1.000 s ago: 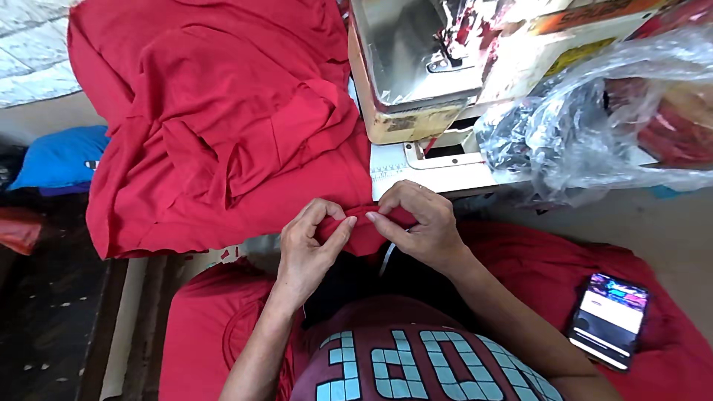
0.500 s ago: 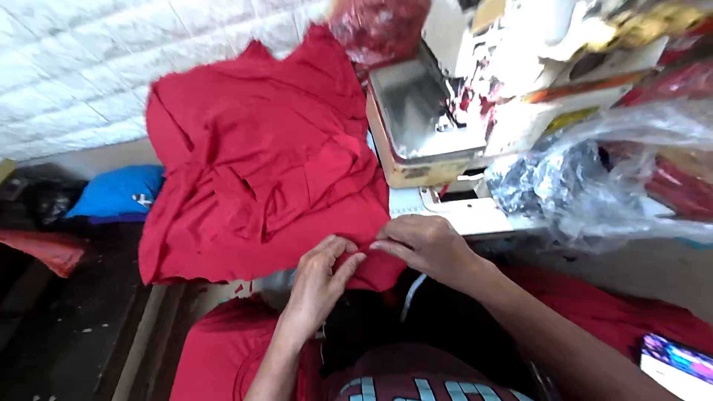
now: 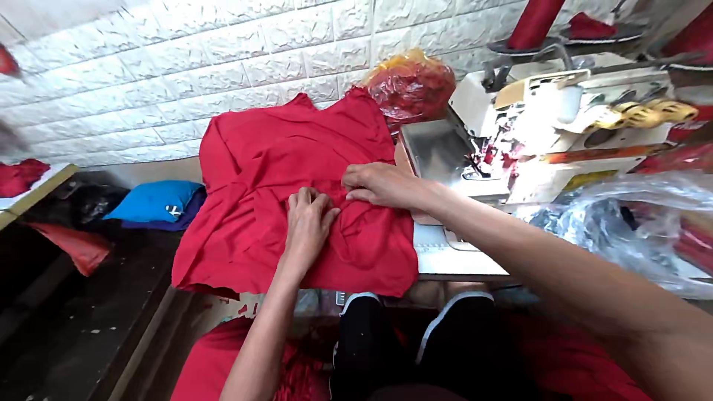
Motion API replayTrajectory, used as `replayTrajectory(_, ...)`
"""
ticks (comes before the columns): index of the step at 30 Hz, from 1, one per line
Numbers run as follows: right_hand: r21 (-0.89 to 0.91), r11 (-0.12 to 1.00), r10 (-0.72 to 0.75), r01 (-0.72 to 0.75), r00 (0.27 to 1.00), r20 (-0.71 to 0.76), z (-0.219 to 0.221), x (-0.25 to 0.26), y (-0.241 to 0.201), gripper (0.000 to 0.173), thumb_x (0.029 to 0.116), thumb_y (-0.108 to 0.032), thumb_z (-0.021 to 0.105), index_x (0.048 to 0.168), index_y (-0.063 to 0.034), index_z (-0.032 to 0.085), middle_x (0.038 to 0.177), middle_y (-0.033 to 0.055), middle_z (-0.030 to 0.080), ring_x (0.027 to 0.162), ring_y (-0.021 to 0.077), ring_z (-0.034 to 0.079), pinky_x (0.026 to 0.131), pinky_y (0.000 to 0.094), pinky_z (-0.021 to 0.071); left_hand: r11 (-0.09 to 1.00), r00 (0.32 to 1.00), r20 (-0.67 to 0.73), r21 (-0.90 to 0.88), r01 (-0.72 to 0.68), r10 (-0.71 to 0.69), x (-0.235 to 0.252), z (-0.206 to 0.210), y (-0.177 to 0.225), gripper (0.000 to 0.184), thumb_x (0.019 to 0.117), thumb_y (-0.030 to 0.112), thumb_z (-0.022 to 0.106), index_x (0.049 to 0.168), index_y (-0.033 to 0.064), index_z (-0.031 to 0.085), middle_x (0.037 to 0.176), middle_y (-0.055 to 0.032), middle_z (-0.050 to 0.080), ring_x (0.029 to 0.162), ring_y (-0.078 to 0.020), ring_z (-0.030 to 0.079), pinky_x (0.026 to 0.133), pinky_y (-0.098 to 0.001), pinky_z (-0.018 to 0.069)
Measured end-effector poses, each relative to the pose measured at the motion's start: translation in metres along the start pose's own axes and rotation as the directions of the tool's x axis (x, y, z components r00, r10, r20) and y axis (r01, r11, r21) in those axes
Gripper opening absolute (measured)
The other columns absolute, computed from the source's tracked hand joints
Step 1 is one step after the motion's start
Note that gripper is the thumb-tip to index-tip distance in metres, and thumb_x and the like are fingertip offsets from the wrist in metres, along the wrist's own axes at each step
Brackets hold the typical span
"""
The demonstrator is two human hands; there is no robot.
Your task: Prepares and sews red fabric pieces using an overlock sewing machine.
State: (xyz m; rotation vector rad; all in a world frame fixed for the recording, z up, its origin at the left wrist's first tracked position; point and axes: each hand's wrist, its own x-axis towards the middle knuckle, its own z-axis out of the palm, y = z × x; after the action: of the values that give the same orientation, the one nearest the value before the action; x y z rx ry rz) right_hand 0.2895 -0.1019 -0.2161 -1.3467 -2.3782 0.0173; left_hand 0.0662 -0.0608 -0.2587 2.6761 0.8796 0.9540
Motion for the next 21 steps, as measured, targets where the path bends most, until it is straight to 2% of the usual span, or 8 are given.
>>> replayTrajectory(3, 0.082, 0.996, 0.031, -0.036, 0.998, 0.058, 0.001, 0.006, 0.011, 0.014, 0.0991, -0.012, 0.065, 0.098, 0.0004, 0.071, 0.101, 0.0139, 0.068, 0.095, 0.0261, 0.066, 0.088, 0.0442, 0.0535, 0.998, 0.996, 0.082, -0.056, -0.017, 0.021, 0.006, -0.003, -0.001, 0.017, 0.0985, 0.020, 0.068, 0.100, 0.0029, 0.071, 0.104, -0.0151, 0.061, 0.094, -0.0288, 0.063, 0.080, -0.0456, 0.0555)
replayTrajectory(5, 0.122, 0.991, 0.050, -0.060, 0.995, 0.085, -0.001, 0.006, 0.012, 0.014, 0.0990, -0.012, 0.065, 0.099, 0.0004, 0.072, 0.101, 0.0138, 0.068, 0.095, 0.0245, 0.066, 0.088, 0.0420, 0.0529, 0.999, 0.993, 0.105, -0.021, -0.049, 0.051, 0.008, -0.008, 0.000, 0.017, 0.0991, 0.021, 0.067, 0.100, 0.0049, 0.072, 0.102, -0.0122, 0.064, 0.094, -0.0267, 0.065, 0.081, -0.0454, 0.0562)
replayTrajectory(8, 0.168, 0.979, 0.092, -0.114, 0.987, 0.135, -0.009, 0.004, 0.008, 0.014, 0.0996, -0.015, 0.066, 0.098, -0.0014, 0.070, 0.097, 0.0103, 0.065, 0.082, 0.0178, 0.063, 0.076, 0.0347, 0.0536, 0.984, 0.979, 0.117, 0.043, -0.172, 0.166, 0.010, -0.015, -0.001, 0.022, 0.0993, 0.028, 0.064, 0.100, 0.0082, 0.074, 0.105, -0.0092, 0.071, 0.100, -0.0283, 0.066, 0.087, -0.0482, 0.0501)
replayTrajectory(9, 0.195, 0.973, 0.099, -0.125, 0.985, 0.139, -0.011, 0.002, 0.007, 0.014, 0.0995, -0.015, 0.066, 0.097, -0.0013, 0.070, 0.094, 0.0096, 0.064, 0.077, 0.0159, 0.062, 0.072, 0.0325, 0.0537, 0.984, 0.976, 0.139, 0.021, -0.174, 0.170, 0.011, -0.021, 0.005, 0.021, 0.0988, 0.025, 0.066, 0.100, 0.0059, 0.074, 0.106, -0.0112, 0.072, 0.101, -0.0305, 0.066, 0.087, -0.0496, 0.0481)
replayTrajectory(10, 0.219, 0.966, 0.106, -0.136, 0.984, 0.144, -0.012, 0.001, 0.006, 0.015, 0.0996, -0.015, 0.066, 0.095, -0.0017, 0.069, 0.093, 0.0087, 0.062, 0.074, 0.0143, 0.062, 0.069, 0.0305, 0.0537, 0.986, 0.977, 0.137, 0.010, -0.168, 0.165, 0.011, -0.025, 0.010, 0.019, 0.0976, 0.023, 0.068, 0.098, 0.0054, 0.075, 0.104, -0.0110, 0.071, 0.098, -0.0303, 0.064, 0.085, -0.0482, 0.0473)
replayTrajectory(11, 0.239, 0.961, 0.108, -0.140, 0.984, 0.141, -0.013, 0.000, 0.007, 0.015, 0.0996, -0.016, 0.066, 0.093, -0.0023, 0.069, 0.091, 0.0081, 0.061, 0.074, 0.0136, 0.061, 0.068, 0.0298, 0.0534, 0.982, 0.978, 0.096, 0.033, -0.188, 0.185, 0.011, -0.021, 0.004, 0.017, 0.0971, 0.025, 0.069, 0.096, 0.0096, 0.075, 0.102, -0.0062, 0.070, 0.095, -0.0265, 0.061, 0.082, -0.0439, 0.0473)
replayTrajectory(14, 0.262, 0.962, 0.052, -0.078, 0.993, 0.104, -0.013, -0.003, 0.012, 0.016, 0.0974, -0.017, 0.067, 0.089, -0.0040, 0.070, 0.088, 0.0067, 0.063, 0.080, 0.0147, 0.060, 0.074, 0.0340, 0.0490, 0.977, 0.978, 0.035, 0.058, -0.205, 0.203, 0.009, -0.014, -0.006, 0.016, 0.0959, 0.027, 0.071, 0.096, 0.0125, 0.076, 0.101, -0.0045, 0.069, 0.095, -0.0261, 0.060, 0.080, -0.0433, 0.0487)
replayTrajectory(21, 0.311, 0.948, 0.041, -0.062, 0.997, 0.072, -0.012, -0.004, 0.013, 0.016, 0.0968, -0.020, 0.067, 0.090, -0.0053, 0.070, 0.089, 0.0053, 0.064, 0.081, 0.0132, 0.060, 0.074, 0.0329, 0.0488, 0.972, 0.973, 0.002, 0.047, -0.230, 0.230, 0.009, -0.022, -0.004, 0.017, 0.0963, 0.029, 0.070, 0.094, 0.0128, 0.076, 0.096, -0.0018, 0.068, 0.091, -0.0224, 0.059, 0.080, -0.0399, 0.0454)
